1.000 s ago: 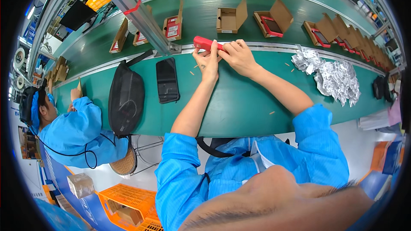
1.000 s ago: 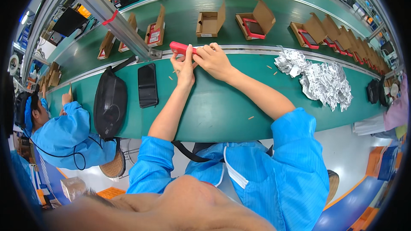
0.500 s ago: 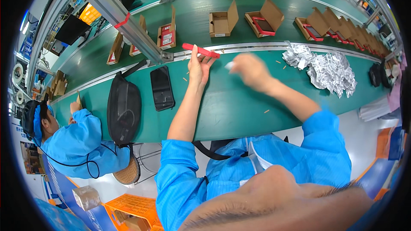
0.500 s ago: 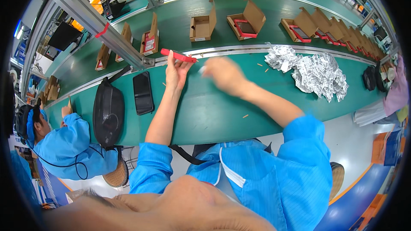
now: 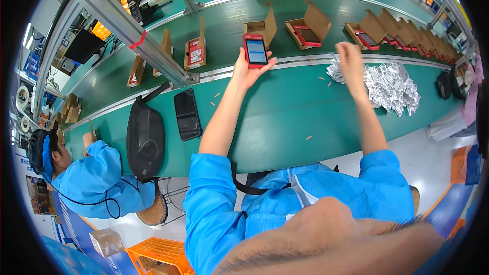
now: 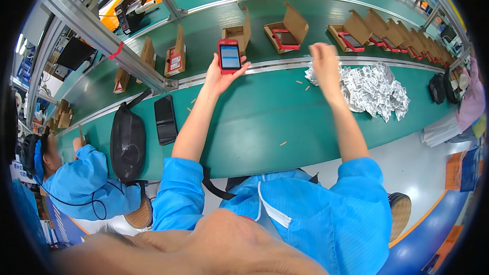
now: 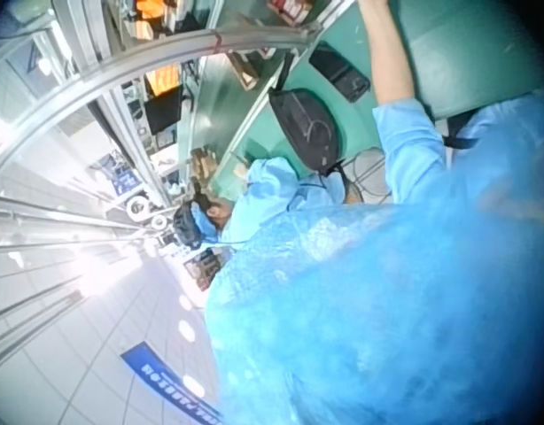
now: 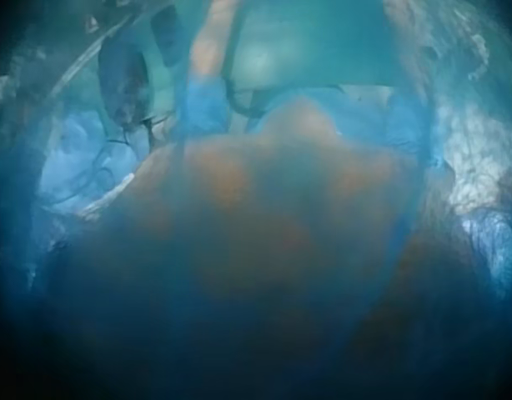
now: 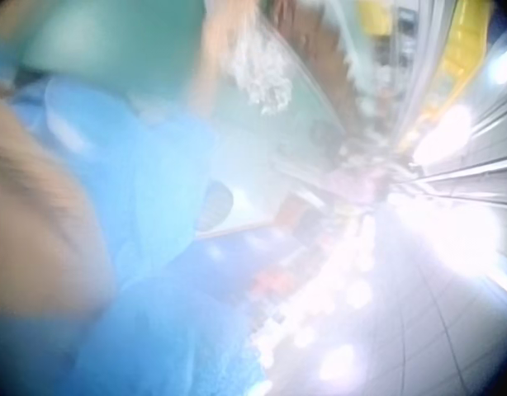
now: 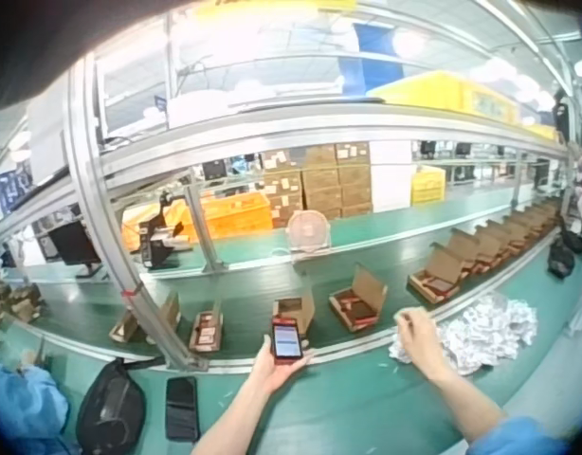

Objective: Assembling, inspecting, and packing smartphones on a factory production line.

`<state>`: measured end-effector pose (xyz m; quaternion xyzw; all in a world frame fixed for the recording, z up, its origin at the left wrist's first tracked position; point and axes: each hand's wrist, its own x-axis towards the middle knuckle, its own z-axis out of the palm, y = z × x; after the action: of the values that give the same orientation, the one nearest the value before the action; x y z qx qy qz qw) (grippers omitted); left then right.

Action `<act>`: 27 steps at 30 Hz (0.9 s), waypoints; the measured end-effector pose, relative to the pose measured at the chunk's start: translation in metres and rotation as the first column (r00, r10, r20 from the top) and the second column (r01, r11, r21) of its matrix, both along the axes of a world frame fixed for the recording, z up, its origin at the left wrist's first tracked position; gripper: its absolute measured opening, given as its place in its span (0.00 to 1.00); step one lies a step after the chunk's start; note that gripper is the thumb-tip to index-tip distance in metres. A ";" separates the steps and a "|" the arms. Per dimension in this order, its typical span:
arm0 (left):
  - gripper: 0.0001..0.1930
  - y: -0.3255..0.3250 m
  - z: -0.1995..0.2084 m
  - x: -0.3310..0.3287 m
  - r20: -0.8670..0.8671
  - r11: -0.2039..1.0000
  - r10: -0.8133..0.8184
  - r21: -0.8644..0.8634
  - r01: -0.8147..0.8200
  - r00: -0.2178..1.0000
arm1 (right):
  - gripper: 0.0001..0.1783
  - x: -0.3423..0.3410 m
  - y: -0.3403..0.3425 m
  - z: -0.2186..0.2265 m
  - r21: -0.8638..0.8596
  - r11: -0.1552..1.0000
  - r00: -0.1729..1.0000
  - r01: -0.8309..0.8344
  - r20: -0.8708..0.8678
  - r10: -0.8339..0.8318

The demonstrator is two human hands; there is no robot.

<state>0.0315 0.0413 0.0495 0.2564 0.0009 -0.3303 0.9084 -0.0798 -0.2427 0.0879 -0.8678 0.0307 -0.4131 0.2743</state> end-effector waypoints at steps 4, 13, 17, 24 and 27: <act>0.32 -0.025 -0.005 0.035 -0.049 0.998 0.066 -0.010 -0.066 0.997 | 0.34 0.047 0.042 -0.030 0.954 0.287 0.752 0.086 -0.252 0.609; 0.32 -0.020 -0.021 -0.014 -0.081 0.962 0.096 0.263 -0.072 0.992 | 0.19 0.103 0.014 -0.080 0.982 -0.181 0.923 -0.055 0.119 0.365; 0.32 -0.011 -0.031 -0.052 0.329 0.895 -0.077 0.438 -0.080 0.941 | 0.14 0.035 0.055 -0.051 0.944 -0.238 0.781 -0.227 0.322 0.535; 0.33 -0.013 -0.011 -0.066 0.338 0.992 -0.122 0.009 0.126 0.933 | 0.16 -0.027 0.114 -0.042 0.885 -0.466 0.509 0.009 0.397 0.764; 0.34 -0.009 -0.005 -0.072 0.384 0.989 -0.098 -0.067 0.133 0.918 | 0.16 -0.032 0.122 -0.042 0.881 -0.473 0.487 0.002 0.412 0.770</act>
<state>-0.0406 0.0318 0.0442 0.2729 -0.2052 -0.3271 0.8811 -0.1121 -0.1206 0.0463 -0.3018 0.0141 0.1854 0.9351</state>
